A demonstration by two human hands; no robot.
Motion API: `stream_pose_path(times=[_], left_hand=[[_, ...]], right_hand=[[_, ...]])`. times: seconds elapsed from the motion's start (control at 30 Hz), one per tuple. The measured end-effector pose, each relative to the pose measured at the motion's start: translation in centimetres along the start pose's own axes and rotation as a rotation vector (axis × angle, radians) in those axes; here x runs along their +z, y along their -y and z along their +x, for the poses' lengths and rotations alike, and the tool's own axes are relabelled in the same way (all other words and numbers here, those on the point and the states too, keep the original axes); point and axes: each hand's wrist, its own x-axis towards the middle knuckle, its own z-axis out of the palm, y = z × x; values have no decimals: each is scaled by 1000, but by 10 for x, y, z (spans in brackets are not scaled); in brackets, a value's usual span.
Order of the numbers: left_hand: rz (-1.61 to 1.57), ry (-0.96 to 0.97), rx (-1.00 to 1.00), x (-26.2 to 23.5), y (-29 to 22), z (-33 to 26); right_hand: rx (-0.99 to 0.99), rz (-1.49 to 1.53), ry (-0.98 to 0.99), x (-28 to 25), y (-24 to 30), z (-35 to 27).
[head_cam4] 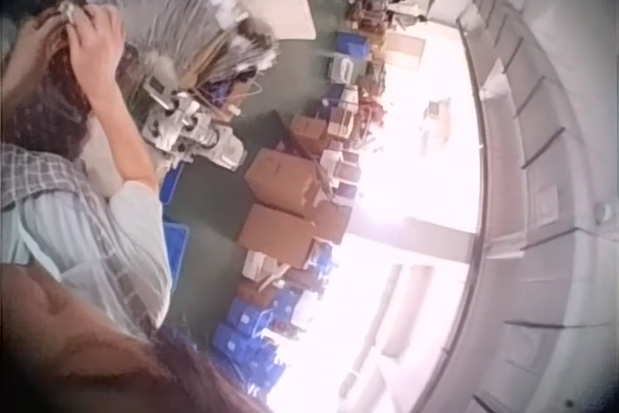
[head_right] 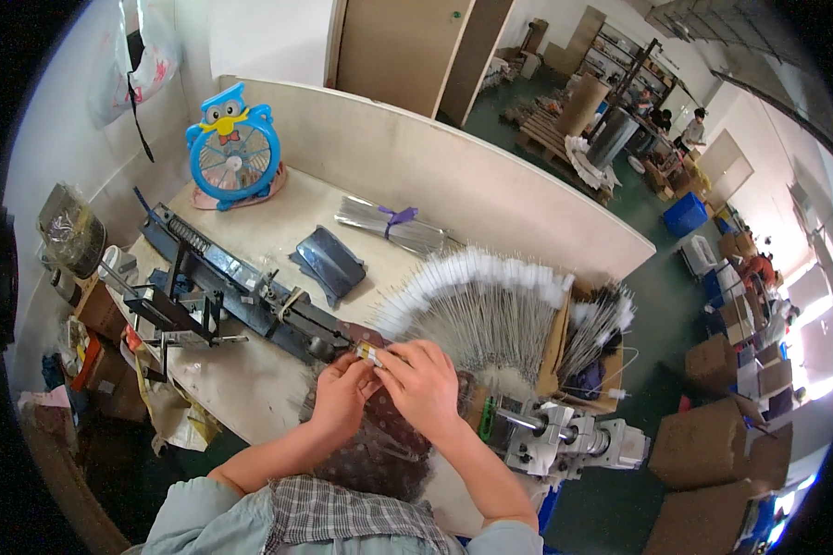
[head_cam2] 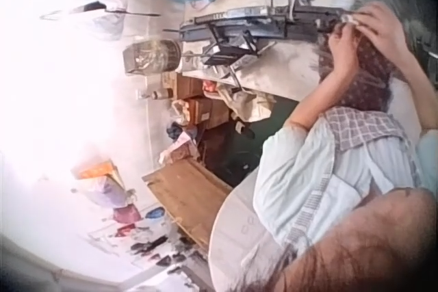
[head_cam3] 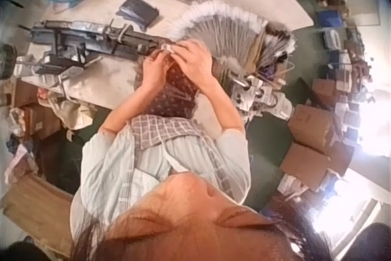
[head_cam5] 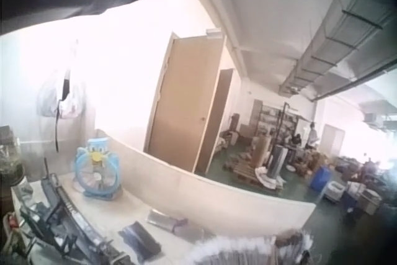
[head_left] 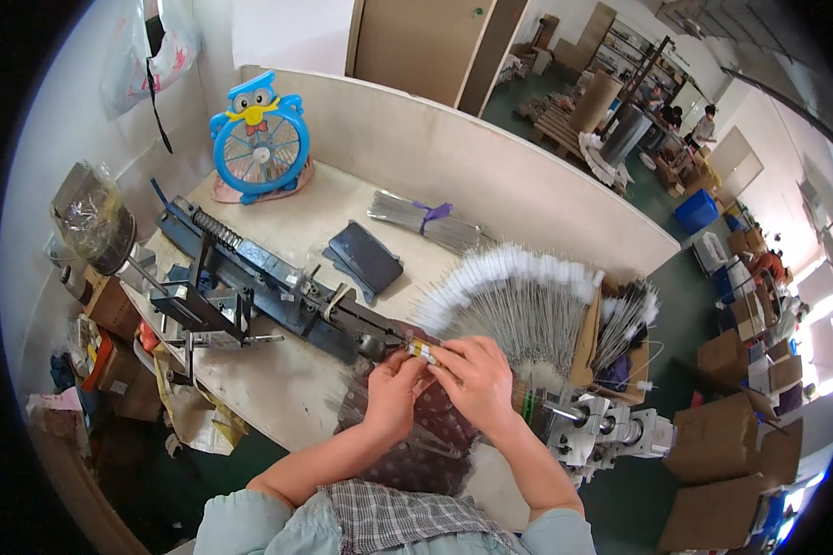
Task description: Assembling industrial brushes by inserting brush heads into tubes using a workbench fixture.
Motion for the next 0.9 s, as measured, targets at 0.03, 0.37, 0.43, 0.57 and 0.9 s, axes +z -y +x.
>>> stream_pose_path(times=[0.03,0.37,0.43,0.57,0.9], left_hand=[[1,1,-4,-2,-1,0],[-95,-58,-32,1,-1,-2],[-168,-59,-39,-4,-2,-2],[-164,-8,-35,-9,2,2],[-57,-52,16,4,0,0]], right_hand=[[-12,13,-7,1,3,4],[1,57,-13,11,2,1],[63,83,-52,13,8,2],[125,-6,-85,16,12,0],[52,-101,-141,9,4,-9]])
